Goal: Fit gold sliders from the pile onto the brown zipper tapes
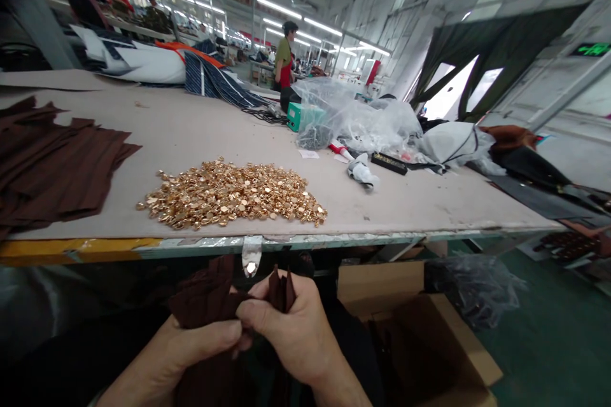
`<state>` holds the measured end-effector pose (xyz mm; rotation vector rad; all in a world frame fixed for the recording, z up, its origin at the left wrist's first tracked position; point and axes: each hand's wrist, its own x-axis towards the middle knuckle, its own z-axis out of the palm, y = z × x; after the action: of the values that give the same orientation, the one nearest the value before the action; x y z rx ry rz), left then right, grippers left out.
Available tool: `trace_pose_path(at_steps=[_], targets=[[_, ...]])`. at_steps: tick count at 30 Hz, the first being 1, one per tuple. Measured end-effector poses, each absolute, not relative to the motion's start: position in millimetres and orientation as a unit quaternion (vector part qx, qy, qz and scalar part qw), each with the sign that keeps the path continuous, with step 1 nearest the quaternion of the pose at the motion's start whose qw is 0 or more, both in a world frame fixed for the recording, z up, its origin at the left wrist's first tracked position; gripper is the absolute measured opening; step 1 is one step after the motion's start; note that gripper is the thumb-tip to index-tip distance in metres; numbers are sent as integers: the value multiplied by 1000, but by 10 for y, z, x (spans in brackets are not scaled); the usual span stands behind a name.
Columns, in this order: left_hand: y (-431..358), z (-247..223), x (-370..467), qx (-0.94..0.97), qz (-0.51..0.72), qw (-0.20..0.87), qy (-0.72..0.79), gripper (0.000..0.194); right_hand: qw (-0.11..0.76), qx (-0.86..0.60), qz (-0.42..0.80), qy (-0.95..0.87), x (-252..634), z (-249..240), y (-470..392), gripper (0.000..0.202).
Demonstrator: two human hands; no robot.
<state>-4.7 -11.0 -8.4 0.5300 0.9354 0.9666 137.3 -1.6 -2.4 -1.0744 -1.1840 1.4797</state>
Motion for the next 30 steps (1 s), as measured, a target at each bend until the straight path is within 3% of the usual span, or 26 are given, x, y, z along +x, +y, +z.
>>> trace_pose_path(at_steps=[8,13,16,21,27,30], targets=[[-110,-209,-104,298,491,658,487,24,437,-500,505,-552,1422,-89,-71,14],[-106,-232,-125,235,471,727,441,19,458,-419,305,-722,1421,-53,-120,5],[-102,-224,-111,181,458,754,434,17,496,-387,276,-727,1421,-49,-131,8],[-144,-187,-58,168,462,755,435,21,519,-483,433,-556,1374,-102,-106,8],[-129,-195,-59,96,446,804,383,21,506,-393,667,-380,1331,-145,-70,23],[-71,-198,-71,118,440,818,351,18,491,-384,724,-295,1354,-176,-32,25]])
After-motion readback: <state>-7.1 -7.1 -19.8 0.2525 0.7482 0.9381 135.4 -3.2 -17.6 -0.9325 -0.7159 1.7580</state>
